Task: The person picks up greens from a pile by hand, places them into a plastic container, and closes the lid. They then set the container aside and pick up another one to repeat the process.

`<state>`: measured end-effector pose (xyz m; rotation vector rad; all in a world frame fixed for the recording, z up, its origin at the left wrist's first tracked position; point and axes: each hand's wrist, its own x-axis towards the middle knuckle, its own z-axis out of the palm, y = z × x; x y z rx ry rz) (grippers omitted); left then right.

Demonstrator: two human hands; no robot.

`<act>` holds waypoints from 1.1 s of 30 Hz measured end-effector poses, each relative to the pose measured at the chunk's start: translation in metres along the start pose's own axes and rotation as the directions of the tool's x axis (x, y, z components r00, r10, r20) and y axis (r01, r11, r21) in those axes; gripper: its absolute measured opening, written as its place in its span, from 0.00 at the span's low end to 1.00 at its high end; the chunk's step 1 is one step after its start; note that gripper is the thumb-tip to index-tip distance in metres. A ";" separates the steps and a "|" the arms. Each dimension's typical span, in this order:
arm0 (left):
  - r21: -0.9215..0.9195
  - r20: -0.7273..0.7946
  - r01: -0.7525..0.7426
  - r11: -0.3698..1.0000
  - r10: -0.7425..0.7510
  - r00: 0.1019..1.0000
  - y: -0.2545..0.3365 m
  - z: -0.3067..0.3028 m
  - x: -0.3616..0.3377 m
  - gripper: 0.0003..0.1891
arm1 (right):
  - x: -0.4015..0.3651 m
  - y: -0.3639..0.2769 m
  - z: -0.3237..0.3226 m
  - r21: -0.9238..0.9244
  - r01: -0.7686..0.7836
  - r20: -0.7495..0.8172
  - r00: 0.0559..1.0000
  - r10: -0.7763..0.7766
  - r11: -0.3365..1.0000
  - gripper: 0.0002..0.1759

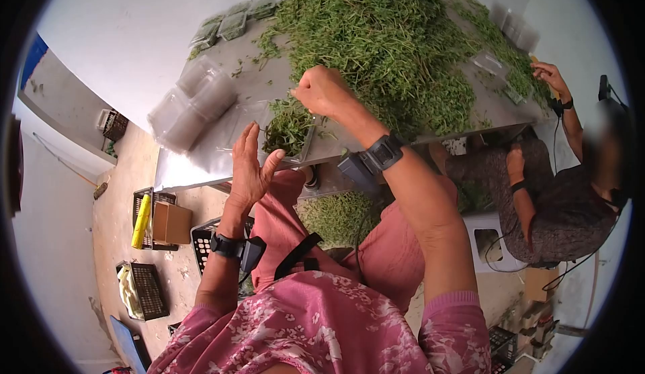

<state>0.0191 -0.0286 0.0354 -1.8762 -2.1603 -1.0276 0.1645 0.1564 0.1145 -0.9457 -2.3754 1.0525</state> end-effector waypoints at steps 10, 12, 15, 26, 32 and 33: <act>0.100 0.102 -0.118 0.988 0.108 0.989 0.019 -0.004 0.015 0.42 | 0.004 0.019 0.014 -0.209 0.087 -0.192 0.973 -0.128 0.974 0.12; 0.104 0.140 -0.144 0.984 0.129 0.982 0.026 -0.003 0.018 0.41 | 0.006 0.023 0.015 -0.289 0.105 -0.194 0.967 -0.166 0.951 0.16; 0.149 0.293 -0.142 0.979 0.094 0.952 0.021 0.004 0.016 0.40 | 0.011 0.028 0.010 -0.338 0.108 -0.115 0.981 -0.155 0.935 0.17; 0.121 0.338 -0.142 0.983 0.093 0.937 0.014 0.002 0.027 0.43 | 0.014 0.032 0.008 -0.328 -0.027 0.087 0.995 0.058 0.944 0.16; 0.125 0.341 -0.129 0.984 0.079 0.937 0.013 0.005 0.026 0.45 | 0.000 0.019 0.004 -0.408 -0.034 0.029 0.998 0.050 0.912 0.15; 0.126 0.345 -0.124 0.984 0.074 0.936 0.014 0.005 0.027 0.45 | 0.001 0.022 0.004 -0.400 -0.016 0.002 1.000 0.018 0.916 0.14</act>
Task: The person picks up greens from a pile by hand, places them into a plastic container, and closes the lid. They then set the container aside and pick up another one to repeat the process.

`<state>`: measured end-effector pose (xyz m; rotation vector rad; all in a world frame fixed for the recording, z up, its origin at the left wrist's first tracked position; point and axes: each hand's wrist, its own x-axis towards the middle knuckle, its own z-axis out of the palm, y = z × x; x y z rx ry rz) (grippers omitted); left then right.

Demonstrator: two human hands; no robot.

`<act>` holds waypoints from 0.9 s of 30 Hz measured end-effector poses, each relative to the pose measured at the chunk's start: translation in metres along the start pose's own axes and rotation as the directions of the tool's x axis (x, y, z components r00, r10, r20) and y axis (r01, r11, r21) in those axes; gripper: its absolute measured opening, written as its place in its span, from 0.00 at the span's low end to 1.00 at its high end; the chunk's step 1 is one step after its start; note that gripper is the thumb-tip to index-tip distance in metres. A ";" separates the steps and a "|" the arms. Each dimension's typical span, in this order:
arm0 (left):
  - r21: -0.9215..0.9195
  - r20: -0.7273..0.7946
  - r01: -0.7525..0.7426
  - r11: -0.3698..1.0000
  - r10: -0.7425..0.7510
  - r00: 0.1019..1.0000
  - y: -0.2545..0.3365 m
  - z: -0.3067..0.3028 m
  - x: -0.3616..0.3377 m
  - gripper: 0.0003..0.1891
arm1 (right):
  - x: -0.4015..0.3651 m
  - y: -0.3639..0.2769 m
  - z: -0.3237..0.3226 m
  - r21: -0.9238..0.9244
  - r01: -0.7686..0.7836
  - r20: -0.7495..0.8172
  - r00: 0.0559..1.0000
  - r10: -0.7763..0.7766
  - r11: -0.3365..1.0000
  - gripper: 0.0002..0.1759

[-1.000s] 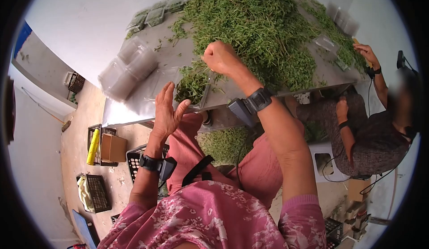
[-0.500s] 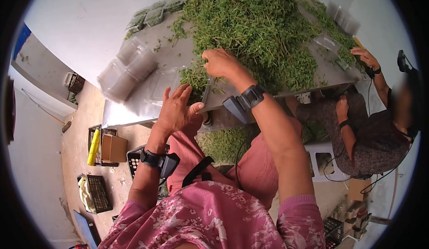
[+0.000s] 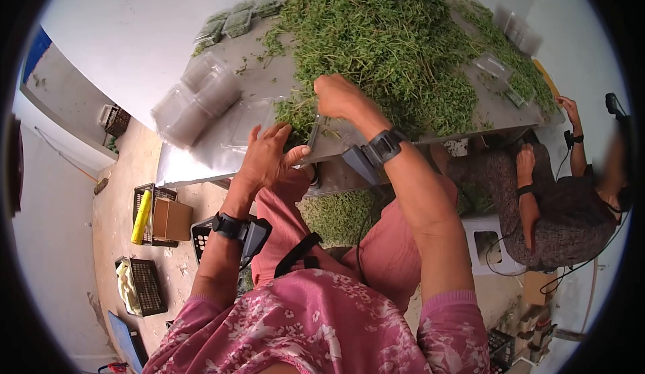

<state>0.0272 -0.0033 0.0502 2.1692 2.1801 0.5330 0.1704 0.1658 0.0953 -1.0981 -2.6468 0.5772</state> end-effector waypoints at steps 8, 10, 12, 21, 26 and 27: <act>0.005 0.014 0.005 1.000 -0.005 1.000 0.000 0.000 0.003 0.43 | -0.009 -0.007 -0.010 -0.170 0.058 -0.089 0.993 -0.074 0.984 0.06; 0.003 0.022 0.009 1.000 -0.009 1.000 0.001 -0.002 0.003 0.42 | -0.006 -0.006 -0.007 -0.226 0.067 -0.115 0.989 -0.095 0.972 0.06; 0.003 0.030 0.018 1.000 -0.018 0.999 0.004 -0.004 0.004 0.41 | -0.004 -0.004 -0.003 -0.259 0.091 -0.169 0.976 -0.138 0.962 0.05; 0.040 0.154 0.052 0.998 -0.057 0.986 0.007 -0.013 0.007 0.42 | 0.013 0.007 0.009 -0.228 -0.020 -0.498 0.862 -0.099 0.974 0.06; 0.034 0.088 0.034 0.999 -0.037 0.995 0.006 -0.009 0.006 0.41 | 0.023 0.037 -0.014 0.326 0.059 -0.517 0.847 0.126 0.943 0.08; 0.035 0.097 0.037 0.999 -0.040 0.994 0.006 -0.008 0.006 0.41 | 0.023 0.034 -0.011 0.396 0.098 -0.494 0.861 0.121 0.913 0.08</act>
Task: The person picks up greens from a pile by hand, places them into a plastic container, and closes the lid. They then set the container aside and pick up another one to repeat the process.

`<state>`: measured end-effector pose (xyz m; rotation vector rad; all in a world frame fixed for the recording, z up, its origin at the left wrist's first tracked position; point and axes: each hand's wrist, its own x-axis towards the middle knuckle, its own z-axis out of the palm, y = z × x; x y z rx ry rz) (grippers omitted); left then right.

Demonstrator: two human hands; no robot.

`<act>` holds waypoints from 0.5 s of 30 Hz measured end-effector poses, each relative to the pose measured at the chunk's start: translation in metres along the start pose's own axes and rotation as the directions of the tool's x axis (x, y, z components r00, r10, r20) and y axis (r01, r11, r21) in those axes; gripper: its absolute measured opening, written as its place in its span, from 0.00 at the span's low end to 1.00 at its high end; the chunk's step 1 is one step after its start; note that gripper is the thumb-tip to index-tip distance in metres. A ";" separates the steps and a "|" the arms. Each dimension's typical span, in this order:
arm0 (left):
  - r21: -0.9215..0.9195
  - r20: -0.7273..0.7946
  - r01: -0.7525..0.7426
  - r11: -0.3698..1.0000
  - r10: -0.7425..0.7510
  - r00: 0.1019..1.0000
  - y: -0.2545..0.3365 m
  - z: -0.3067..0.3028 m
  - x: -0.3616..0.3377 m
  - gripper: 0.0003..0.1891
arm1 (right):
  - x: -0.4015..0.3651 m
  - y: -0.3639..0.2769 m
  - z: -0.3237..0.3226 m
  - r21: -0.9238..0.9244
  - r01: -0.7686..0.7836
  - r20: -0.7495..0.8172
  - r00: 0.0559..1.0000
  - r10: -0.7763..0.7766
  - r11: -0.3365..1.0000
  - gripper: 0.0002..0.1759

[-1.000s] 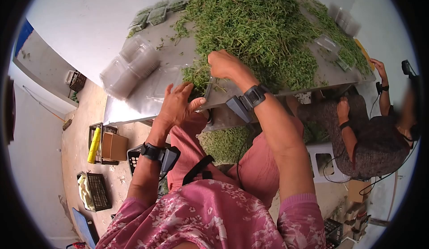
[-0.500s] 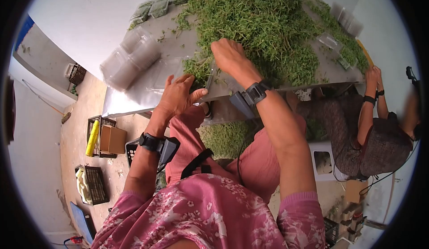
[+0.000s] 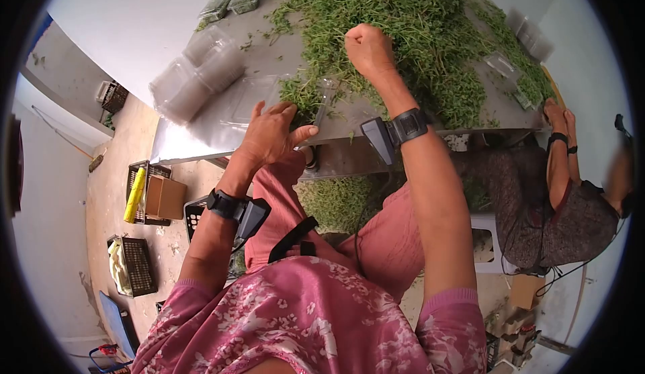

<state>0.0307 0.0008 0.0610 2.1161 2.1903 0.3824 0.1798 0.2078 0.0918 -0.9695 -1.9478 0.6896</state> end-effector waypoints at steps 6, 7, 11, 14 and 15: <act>-0.007 -0.083 -0.018 1.000 0.018 0.996 -0.001 0.007 -0.005 0.42 | -0.024 -0.031 0.025 0.013 0.112 0.317 0.942 -0.110 0.994 0.09; -0.006 -0.107 -0.024 1.000 0.023 0.994 -0.001 0.007 -0.006 0.41 | -0.025 -0.035 0.024 -0.079 0.155 0.359 0.926 -0.118 0.985 0.08; 0.025 -0.182 -0.029 0.999 0.033 0.983 0.003 0.003 -0.017 0.38 | -0.022 -0.023 0.028 -0.112 0.223 0.306 0.935 -0.180 0.968 0.08; 0.057 -0.224 -0.025 0.998 0.037 0.974 0.008 -0.006 -0.024 0.35 | -0.032 -0.026 0.030 -0.124 0.266 0.342 0.916 -0.210 0.956 0.09; 0.069 -0.239 -0.025 0.997 0.041 0.970 0.009 -0.009 -0.024 0.35 | -0.034 -0.025 0.032 -0.150 0.297 0.384 0.896 -0.221 0.943 0.09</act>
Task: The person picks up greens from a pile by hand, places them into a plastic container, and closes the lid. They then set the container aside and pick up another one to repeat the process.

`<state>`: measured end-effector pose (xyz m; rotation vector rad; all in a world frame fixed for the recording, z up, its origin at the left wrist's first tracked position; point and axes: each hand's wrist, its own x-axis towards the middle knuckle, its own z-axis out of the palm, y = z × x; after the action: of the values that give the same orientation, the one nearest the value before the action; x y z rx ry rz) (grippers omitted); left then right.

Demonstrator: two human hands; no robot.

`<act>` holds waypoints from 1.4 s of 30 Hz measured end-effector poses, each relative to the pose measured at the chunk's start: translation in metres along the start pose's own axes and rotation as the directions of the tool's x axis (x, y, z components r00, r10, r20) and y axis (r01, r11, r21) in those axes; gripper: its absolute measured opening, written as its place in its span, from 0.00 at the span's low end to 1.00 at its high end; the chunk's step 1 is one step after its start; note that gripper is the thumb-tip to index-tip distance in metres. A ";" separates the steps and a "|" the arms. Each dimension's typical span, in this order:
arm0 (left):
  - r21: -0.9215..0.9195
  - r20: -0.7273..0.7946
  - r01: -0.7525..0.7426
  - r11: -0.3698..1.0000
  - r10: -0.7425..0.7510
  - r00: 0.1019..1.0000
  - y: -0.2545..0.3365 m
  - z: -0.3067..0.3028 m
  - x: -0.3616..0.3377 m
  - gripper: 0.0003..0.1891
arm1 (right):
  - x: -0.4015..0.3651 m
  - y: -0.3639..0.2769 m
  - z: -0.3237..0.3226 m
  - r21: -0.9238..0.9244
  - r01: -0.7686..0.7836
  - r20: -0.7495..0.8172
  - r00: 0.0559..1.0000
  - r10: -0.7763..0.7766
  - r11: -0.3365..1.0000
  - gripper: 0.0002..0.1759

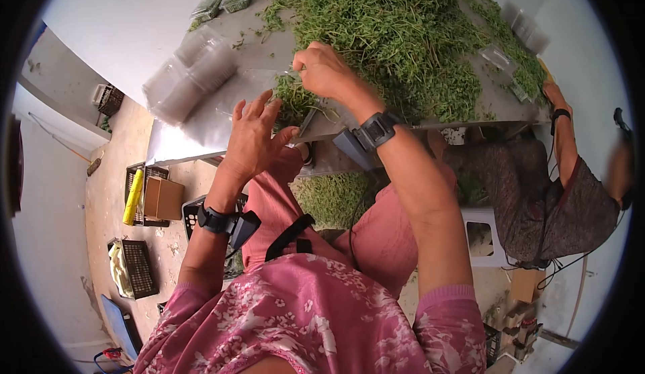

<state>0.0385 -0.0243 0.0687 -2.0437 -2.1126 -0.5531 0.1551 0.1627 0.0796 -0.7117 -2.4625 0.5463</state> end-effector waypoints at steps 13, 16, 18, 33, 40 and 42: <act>0.012 0.127 -0.091 0.996 0.089 0.988 0.015 0.022 0.004 0.38 | -0.002 -0.011 0.018 -0.318 0.057 0.083 0.996 -0.032 0.946 0.11; 0.004 0.124 -0.092 0.996 0.091 0.988 0.013 0.021 0.004 0.36 | -0.002 -0.013 0.020 -0.341 0.112 0.055 0.994 -0.099 0.933 0.11; 0.012 0.105 -0.099 0.995 0.097 0.990 0.013 0.024 0.004 0.35 | -0.004 -0.016 0.020 -0.356 0.103 0.071 0.994 -0.083 0.929 0.11; -0.029 0.101 -0.084 0.996 0.087 0.991 0.013 0.023 0.003 0.33 | 0.005 -0.004 -0.019 -0.145 0.137 -0.253 0.952 -0.170 0.980 0.04; 0.038 0.017 -0.125 0.991 0.125 0.992 0.013 0.027 -0.005 0.37 | 0.003 -0.019 -0.009 0.066 0.322 -0.145 0.940 -0.310 0.944 0.07; 0.057 -0.016 -0.127 0.990 0.128 0.992 0.017 0.022 -0.011 0.38 | 0.000 -0.014 0.004 0.074 0.299 -0.014 0.954 -0.299 0.951 0.07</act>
<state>0.0591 -0.0266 0.0468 -2.1152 -1.9465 -0.4877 0.1470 0.1506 0.0834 -0.2989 -2.4696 0.5154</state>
